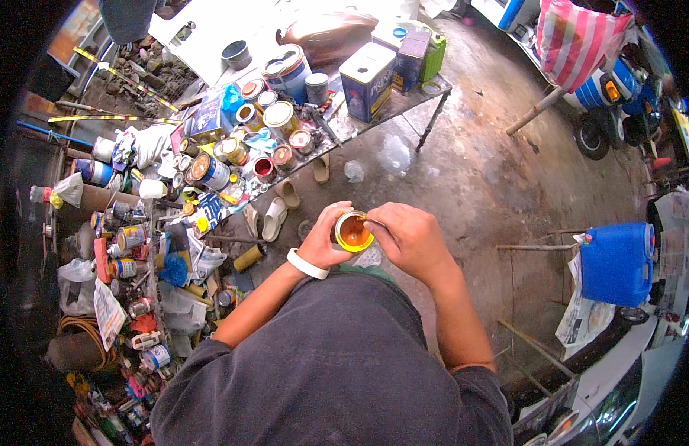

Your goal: The person opens a small paint can using a flat tool, pours liquid from a small tin into another container, and stirs paint inside multiple cans using a flat metal stirrer.

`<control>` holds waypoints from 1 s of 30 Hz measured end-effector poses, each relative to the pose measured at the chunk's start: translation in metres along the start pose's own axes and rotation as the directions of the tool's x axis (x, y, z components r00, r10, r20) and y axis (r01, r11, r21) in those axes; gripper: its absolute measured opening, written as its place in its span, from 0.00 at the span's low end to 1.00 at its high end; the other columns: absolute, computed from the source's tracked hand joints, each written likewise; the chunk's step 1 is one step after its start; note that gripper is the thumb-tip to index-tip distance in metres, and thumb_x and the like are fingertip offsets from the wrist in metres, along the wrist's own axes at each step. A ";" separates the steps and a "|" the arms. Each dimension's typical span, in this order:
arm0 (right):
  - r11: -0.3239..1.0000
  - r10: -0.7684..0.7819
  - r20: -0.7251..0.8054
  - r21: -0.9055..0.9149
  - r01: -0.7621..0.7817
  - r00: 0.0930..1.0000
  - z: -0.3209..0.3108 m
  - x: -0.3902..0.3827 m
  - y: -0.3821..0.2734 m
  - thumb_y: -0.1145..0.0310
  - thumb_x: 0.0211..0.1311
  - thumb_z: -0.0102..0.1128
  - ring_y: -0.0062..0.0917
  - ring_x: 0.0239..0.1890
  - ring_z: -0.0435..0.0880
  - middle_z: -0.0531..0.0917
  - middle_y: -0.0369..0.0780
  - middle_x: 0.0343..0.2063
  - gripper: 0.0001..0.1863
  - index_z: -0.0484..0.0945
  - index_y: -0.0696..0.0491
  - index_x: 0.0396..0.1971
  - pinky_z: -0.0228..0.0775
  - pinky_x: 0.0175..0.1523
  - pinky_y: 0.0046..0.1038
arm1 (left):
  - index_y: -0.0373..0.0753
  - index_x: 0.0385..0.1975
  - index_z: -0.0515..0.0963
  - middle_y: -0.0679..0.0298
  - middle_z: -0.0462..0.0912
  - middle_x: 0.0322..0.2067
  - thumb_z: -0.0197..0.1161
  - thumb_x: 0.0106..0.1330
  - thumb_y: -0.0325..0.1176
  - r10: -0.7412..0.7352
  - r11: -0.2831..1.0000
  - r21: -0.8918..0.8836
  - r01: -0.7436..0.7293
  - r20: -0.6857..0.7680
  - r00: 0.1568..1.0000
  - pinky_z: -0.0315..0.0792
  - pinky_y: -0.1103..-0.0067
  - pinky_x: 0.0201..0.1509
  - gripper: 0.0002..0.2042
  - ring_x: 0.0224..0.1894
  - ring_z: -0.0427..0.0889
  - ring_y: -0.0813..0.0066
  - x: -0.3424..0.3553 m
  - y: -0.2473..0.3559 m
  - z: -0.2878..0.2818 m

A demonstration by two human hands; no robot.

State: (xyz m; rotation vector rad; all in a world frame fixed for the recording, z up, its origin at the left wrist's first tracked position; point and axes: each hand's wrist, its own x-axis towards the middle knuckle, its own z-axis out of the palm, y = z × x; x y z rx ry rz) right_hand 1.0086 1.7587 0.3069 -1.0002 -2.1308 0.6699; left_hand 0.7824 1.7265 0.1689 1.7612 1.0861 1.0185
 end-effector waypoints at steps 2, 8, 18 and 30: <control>0.995 -0.077 0.010 0.061 0.076 0.997 0.007 0.000 -0.004 0.73 0.59 0.70 0.41 0.38 0.88 0.87 0.43 0.35 0.08 0.83 0.55 0.38 0.79 0.42 0.38 | 0.37 0.62 0.69 0.47 0.69 0.65 0.81 0.47 0.31 0.007 1.000 0.004 -0.006 -0.016 1.000 0.64 0.65 0.73 0.39 0.70 0.68 0.49 0.001 0.000 0.000; 0.998 -0.060 0.059 -0.006 0.061 0.996 -0.001 0.001 -0.005 0.73 0.59 0.70 0.41 0.39 0.87 0.87 0.44 0.36 0.10 0.83 0.54 0.40 0.79 0.43 0.39 | 0.38 0.63 0.68 0.47 0.68 0.65 0.80 0.47 0.30 0.040 0.998 0.048 -0.038 -0.044 0.998 0.65 0.64 0.73 0.40 0.70 0.68 0.48 0.001 0.001 -0.001; 0.553 0.712 -0.072 0.670 -0.496 0.698 0.052 -0.037 0.045 0.65 0.77 0.55 0.23 0.29 0.85 0.86 0.39 0.33 0.11 0.77 0.56 0.48 0.75 0.35 0.23 | 0.38 0.64 0.67 0.46 0.69 0.65 0.80 0.46 0.29 0.000 0.978 0.205 0.042 -0.200 0.980 0.68 0.64 0.71 0.41 0.68 0.70 0.46 -0.001 0.007 -0.001; 0.366 0.784 -0.113 0.878 -0.308 0.611 0.017 -0.058 0.061 0.62 0.79 0.54 0.20 0.28 0.78 0.81 0.36 0.32 0.11 0.75 0.54 0.48 0.69 0.34 0.24 | 0.36 0.62 0.69 0.50 0.71 0.61 0.79 0.49 0.34 -0.105 0.994 -0.040 0.101 -0.106 0.989 0.66 0.67 0.72 0.38 0.67 0.71 0.53 -0.005 -0.001 0.003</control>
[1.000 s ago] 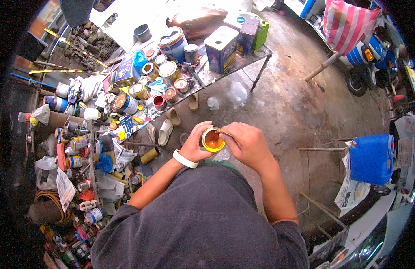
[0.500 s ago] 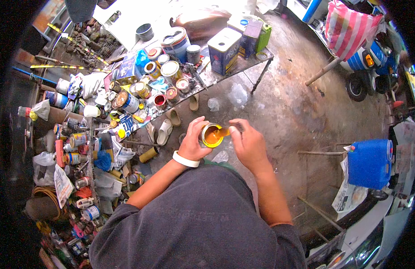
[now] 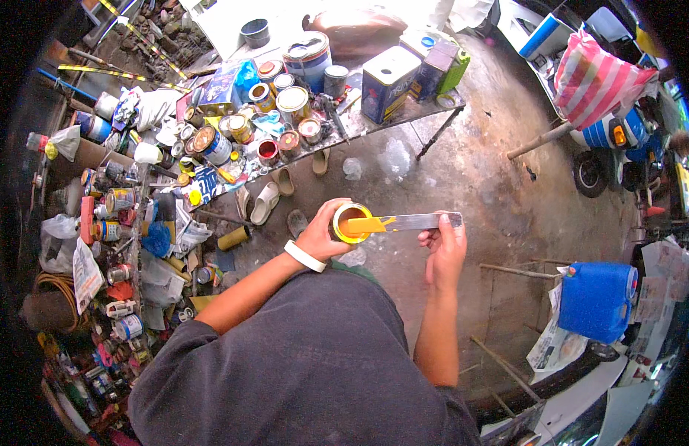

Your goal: The person opens a small paint can using a flat tool, pours liquid from a small tin into another container, and stirs paint inside multiple cans using a flat metal stirrer.

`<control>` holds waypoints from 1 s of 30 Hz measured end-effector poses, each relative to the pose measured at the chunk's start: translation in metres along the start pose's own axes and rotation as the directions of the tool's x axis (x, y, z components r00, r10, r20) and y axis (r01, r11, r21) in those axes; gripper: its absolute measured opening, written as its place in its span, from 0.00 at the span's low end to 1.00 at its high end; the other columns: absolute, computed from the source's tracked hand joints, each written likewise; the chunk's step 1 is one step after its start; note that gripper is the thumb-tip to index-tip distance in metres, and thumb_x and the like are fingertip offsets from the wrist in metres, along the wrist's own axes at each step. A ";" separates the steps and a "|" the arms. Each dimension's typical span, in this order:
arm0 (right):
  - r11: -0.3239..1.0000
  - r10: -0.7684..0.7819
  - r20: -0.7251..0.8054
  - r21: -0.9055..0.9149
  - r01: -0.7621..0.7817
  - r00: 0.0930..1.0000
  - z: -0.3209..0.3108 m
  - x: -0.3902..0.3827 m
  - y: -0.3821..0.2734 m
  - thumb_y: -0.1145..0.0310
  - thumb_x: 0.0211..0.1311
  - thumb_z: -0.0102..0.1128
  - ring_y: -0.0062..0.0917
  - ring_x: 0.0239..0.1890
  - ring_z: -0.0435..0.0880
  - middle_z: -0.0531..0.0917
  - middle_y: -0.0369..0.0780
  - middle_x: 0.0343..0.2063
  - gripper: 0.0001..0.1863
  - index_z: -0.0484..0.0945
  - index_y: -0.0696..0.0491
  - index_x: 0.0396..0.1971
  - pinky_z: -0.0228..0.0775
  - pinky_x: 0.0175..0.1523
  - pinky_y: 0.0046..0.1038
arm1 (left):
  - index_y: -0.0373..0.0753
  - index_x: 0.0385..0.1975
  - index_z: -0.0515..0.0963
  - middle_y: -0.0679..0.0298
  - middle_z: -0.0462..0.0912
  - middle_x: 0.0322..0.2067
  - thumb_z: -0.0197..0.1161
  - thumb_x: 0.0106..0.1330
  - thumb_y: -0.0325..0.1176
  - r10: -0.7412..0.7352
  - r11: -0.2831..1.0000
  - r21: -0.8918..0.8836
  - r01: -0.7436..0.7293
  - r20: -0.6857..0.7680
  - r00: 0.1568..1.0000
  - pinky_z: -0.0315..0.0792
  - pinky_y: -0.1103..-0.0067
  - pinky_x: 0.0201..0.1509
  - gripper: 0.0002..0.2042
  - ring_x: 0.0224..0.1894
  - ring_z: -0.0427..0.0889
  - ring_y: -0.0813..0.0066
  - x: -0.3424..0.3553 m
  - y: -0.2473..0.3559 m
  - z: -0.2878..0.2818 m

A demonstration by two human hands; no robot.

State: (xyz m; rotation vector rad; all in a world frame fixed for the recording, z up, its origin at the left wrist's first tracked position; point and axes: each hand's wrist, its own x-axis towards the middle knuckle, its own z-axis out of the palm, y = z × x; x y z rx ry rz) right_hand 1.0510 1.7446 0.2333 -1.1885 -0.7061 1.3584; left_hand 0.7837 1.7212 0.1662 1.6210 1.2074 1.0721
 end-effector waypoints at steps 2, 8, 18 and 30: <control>0.999 -0.032 0.015 0.011 0.032 0.999 0.001 0.001 -0.005 0.62 0.79 0.54 0.20 0.27 0.79 0.82 0.37 0.31 0.11 0.75 0.54 0.47 0.69 0.33 0.24 | 0.36 0.62 0.69 0.51 0.71 0.60 0.78 0.49 0.33 -0.014 0.998 -0.064 0.016 0.038 0.999 0.66 0.68 0.71 0.38 0.66 0.72 0.54 0.000 0.001 0.001; 0.999 -0.053 0.059 -0.005 0.053 0.997 0.001 0.004 -0.015 0.61 0.79 0.54 0.21 0.28 0.79 0.81 0.37 0.31 0.11 0.74 0.54 0.47 0.69 0.33 0.25 | 0.37 0.67 0.66 0.55 0.70 0.63 0.79 0.49 0.30 -0.058 0.991 -0.113 0.072 0.125 0.990 0.65 0.70 0.73 0.42 0.67 0.72 0.62 -0.004 -0.001 0.000; 0.999 -0.039 0.050 -0.032 0.041 0.998 -0.006 0.011 -0.009 0.62 0.78 0.55 0.21 0.26 0.79 0.82 0.37 0.31 0.10 0.75 0.54 0.46 0.70 0.31 0.25 | 0.37 0.67 0.66 0.56 0.71 0.62 0.78 0.47 0.32 -0.116 0.978 -0.159 0.134 0.118 0.986 0.64 0.69 0.74 0.43 0.67 0.71 0.61 -0.007 -0.005 0.000; 0.948 -0.137 0.123 -0.271 0.166 0.983 0.012 0.004 -0.013 0.66 0.77 0.57 0.21 0.29 0.82 0.83 0.38 0.32 0.09 0.77 0.56 0.45 0.73 0.35 0.25 | 0.37 0.65 0.67 0.52 0.70 0.63 0.78 0.48 0.34 -0.049 0.989 -0.130 0.065 0.122 0.991 0.63 0.67 0.74 0.41 0.69 0.69 0.57 -0.002 -0.006 0.001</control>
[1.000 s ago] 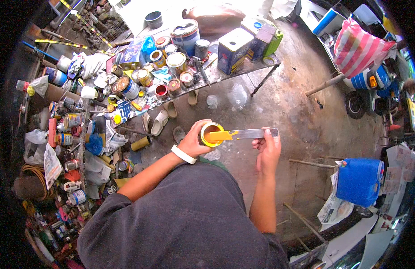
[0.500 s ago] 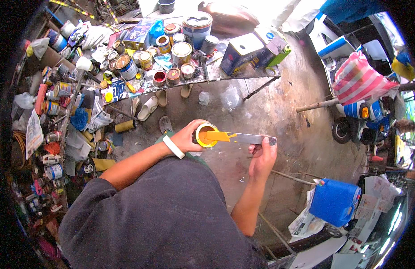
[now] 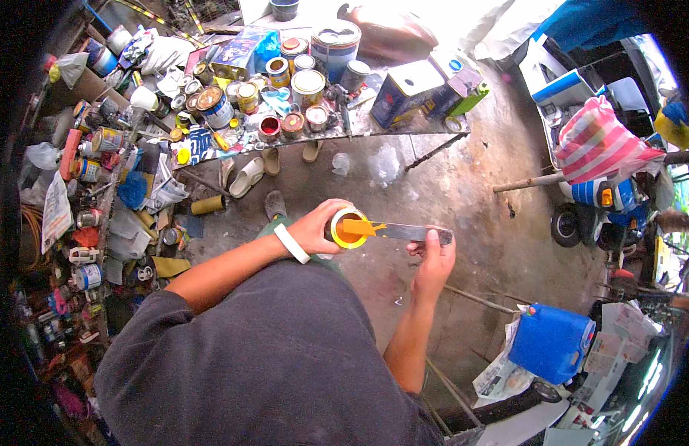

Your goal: The person opens a small paint can using a flat tool, pours liquid from a small tin into another container, and stirs paint inside multiple cans using a flat metal stirrer.

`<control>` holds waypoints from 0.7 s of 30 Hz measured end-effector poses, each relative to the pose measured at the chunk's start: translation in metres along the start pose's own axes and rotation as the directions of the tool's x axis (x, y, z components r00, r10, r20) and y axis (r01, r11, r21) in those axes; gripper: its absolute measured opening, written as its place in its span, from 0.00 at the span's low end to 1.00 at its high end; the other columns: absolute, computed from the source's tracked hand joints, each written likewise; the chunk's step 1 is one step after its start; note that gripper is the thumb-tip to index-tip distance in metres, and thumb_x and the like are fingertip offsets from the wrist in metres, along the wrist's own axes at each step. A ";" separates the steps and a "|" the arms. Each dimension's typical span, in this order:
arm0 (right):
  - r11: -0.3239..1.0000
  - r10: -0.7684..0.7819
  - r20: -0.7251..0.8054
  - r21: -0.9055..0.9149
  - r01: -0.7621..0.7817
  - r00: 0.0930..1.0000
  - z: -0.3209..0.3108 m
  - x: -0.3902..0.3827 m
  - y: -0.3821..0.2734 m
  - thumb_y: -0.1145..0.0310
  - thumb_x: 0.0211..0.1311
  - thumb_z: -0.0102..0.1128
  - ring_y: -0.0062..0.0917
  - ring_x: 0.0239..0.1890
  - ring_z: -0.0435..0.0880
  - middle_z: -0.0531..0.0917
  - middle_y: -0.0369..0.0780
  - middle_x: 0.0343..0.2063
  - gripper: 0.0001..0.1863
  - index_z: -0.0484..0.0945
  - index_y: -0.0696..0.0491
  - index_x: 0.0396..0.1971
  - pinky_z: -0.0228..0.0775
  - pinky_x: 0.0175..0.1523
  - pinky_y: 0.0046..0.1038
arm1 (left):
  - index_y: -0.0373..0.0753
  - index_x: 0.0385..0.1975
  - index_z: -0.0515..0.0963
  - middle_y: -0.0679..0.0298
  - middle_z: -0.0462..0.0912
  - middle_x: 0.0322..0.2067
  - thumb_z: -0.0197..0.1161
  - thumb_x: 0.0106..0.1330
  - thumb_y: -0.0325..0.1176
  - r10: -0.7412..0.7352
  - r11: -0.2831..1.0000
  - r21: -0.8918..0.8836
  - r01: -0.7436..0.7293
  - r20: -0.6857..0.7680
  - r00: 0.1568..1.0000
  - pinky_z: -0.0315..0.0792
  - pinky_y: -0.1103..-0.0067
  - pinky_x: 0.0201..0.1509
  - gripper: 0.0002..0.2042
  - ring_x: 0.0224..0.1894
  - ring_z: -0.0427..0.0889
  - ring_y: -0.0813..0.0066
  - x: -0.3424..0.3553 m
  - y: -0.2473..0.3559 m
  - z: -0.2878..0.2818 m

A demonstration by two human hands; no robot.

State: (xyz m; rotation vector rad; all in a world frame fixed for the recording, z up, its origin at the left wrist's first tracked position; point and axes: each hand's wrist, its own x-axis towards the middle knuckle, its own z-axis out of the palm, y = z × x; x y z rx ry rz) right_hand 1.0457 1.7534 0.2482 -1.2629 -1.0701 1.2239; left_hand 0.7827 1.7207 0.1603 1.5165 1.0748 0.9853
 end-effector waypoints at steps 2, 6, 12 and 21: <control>0.984 -0.055 0.107 -0.160 0.072 0.993 0.016 -0.012 -0.014 0.68 0.75 0.58 0.22 0.31 0.84 0.84 0.39 0.33 0.08 0.79 0.58 0.44 0.76 0.38 0.26 | 0.37 0.65 0.68 0.51 0.70 0.63 0.78 0.48 0.34 0.081 0.994 0.072 -0.080 0.002 0.997 0.63 0.66 0.74 0.40 0.69 0.68 0.55 0.003 0.001 0.000; 0.842 -0.144 0.410 -0.427 0.329 0.901 0.039 -0.026 -0.033 0.74 0.67 0.65 0.29 0.34 0.88 0.87 0.43 0.33 0.05 0.82 0.58 0.39 0.79 0.43 0.30 | 0.37 0.64 0.68 0.48 0.68 0.64 0.81 0.50 0.34 0.166 0.980 0.108 -0.165 -0.002 0.986 0.63 0.64 0.73 0.40 0.70 0.67 0.49 0.003 0.003 -0.001; 0.555 -0.345 0.553 -0.532 0.640 0.758 0.052 -0.012 -0.045 0.76 0.64 0.67 0.34 0.33 0.87 0.87 0.45 0.34 0.06 0.82 0.59 0.39 0.77 0.41 0.30 | 0.38 0.65 0.67 0.49 0.68 0.65 0.81 0.50 0.35 0.139 0.984 0.117 -0.135 -0.023 0.990 0.63 0.63 0.74 0.41 0.71 0.66 0.50 -0.005 -0.002 -0.001; 0.604 -0.299 0.602 -0.482 0.635 0.741 0.058 -0.010 -0.049 0.76 0.60 0.69 0.40 0.37 0.88 0.87 0.45 0.33 0.05 0.83 0.57 0.35 0.79 0.43 0.36 | 0.38 0.65 0.66 0.50 0.69 0.64 0.81 0.49 0.35 0.141 0.979 0.156 -0.132 -0.049 0.989 0.63 0.64 0.74 0.41 0.70 0.68 0.51 -0.009 -0.009 -0.002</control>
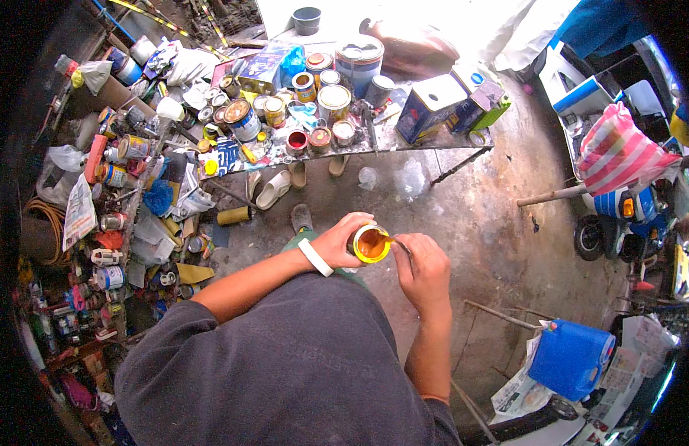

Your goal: The person opens a small paint can using a flat tool, pours liquid from a small tin into another container, and stirs paint inside multiple cans using a flat metal stirrer.

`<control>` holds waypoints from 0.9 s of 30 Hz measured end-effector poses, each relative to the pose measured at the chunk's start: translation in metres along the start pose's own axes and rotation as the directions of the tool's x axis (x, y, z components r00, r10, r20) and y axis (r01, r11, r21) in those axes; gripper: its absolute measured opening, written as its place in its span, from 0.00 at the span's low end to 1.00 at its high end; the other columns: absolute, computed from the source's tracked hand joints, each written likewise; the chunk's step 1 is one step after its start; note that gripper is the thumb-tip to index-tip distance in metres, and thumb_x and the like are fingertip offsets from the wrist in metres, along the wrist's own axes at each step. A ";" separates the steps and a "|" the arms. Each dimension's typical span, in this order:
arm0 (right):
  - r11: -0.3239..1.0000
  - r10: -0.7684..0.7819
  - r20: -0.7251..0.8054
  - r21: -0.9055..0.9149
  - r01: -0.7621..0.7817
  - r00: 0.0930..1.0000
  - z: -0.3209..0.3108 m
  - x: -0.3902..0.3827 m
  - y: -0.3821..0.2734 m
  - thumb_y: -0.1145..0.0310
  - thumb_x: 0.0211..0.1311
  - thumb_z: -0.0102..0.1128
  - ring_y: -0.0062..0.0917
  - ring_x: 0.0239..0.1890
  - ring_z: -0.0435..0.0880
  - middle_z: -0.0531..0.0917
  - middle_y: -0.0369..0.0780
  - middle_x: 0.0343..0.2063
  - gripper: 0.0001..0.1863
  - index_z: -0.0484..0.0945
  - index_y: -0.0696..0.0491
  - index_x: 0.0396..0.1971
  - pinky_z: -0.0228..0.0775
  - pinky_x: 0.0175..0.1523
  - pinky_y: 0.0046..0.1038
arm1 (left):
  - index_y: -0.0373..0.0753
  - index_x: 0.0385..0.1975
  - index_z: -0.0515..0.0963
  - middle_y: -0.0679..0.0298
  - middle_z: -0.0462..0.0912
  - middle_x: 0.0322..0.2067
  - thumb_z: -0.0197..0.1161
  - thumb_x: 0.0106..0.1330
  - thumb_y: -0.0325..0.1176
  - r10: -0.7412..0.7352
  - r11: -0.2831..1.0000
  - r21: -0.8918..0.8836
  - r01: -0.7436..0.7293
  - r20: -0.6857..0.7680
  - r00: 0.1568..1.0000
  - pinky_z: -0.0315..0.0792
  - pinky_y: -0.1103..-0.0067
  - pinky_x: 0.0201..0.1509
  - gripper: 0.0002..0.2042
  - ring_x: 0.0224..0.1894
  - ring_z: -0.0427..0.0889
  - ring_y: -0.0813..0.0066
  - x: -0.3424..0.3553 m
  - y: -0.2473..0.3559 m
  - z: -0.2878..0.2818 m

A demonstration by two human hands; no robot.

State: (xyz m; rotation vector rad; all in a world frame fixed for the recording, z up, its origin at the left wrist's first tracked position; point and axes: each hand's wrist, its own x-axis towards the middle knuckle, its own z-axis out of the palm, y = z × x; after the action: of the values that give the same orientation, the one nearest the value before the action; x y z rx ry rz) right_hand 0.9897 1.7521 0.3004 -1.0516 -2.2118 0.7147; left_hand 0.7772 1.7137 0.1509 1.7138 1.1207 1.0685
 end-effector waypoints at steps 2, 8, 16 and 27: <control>0.995 -0.070 -0.045 0.067 0.073 0.997 0.008 0.000 0.002 0.76 0.60 0.69 0.41 0.36 0.88 0.87 0.45 0.33 0.05 0.83 0.57 0.35 0.79 0.42 0.36 | 0.38 0.65 0.67 0.50 0.69 0.64 0.81 0.49 0.35 -0.002 1.000 -0.021 0.002 -0.024 1.000 0.64 0.64 0.74 0.41 0.70 0.68 0.51 0.001 -0.001 0.000; 1.000 0.011 -0.074 -0.025 -0.012 0.997 0.000 0.000 0.003 0.76 0.62 0.68 0.41 0.36 0.87 0.86 0.45 0.33 0.05 0.82 0.57 0.37 0.78 0.41 0.36 | 0.38 0.64 0.67 0.50 0.69 0.64 0.81 0.49 0.35 0.006 1.000 -0.007 -0.006 -0.025 1.000 0.64 0.63 0.73 0.41 0.70 0.68 0.51 0.001 -0.001 0.000; 0.998 0.035 -0.048 0.061 -0.032 0.998 0.001 -0.003 0.003 0.77 0.62 0.68 0.41 0.36 0.87 0.86 0.45 0.33 0.04 0.82 0.58 0.36 0.78 0.42 0.35 | 0.38 0.64 0.68 0.50 0.70 0.63 0.81 0.49 0.36 0.010 1.000 0.000 -0.010 -0.024 1.000 0.64 0.63 0.73 0.40 0.70 0.68 0.51 0.004 0.003 0.000; 0.995 -0.055 -0.019 0.078 0.056 0.998 -0.003 -0.001 0.001 0.77 0.60 0.69 0.41 0.35 0.86 0.85 0.45 0.32 0.06 0.82 0.57 0.36 0.77 0.40 0.36 | 0.38 0.63 0.68 0.50 0.71 0.63 0.81 0.50 0.35 0.013 1.000 -0.022 -0.014 -0.035 0.999 0.64 0.63 0.73 0.39 0.69 0.68 0.51 0.008 0.007 0.000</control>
State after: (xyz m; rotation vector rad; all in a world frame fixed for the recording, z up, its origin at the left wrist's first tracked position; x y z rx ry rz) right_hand 0.9931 1.7522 0.3009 -0.9505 -2.1718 0.7595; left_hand 0.7807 1.7194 0.1590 1.6937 1.1168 1.1193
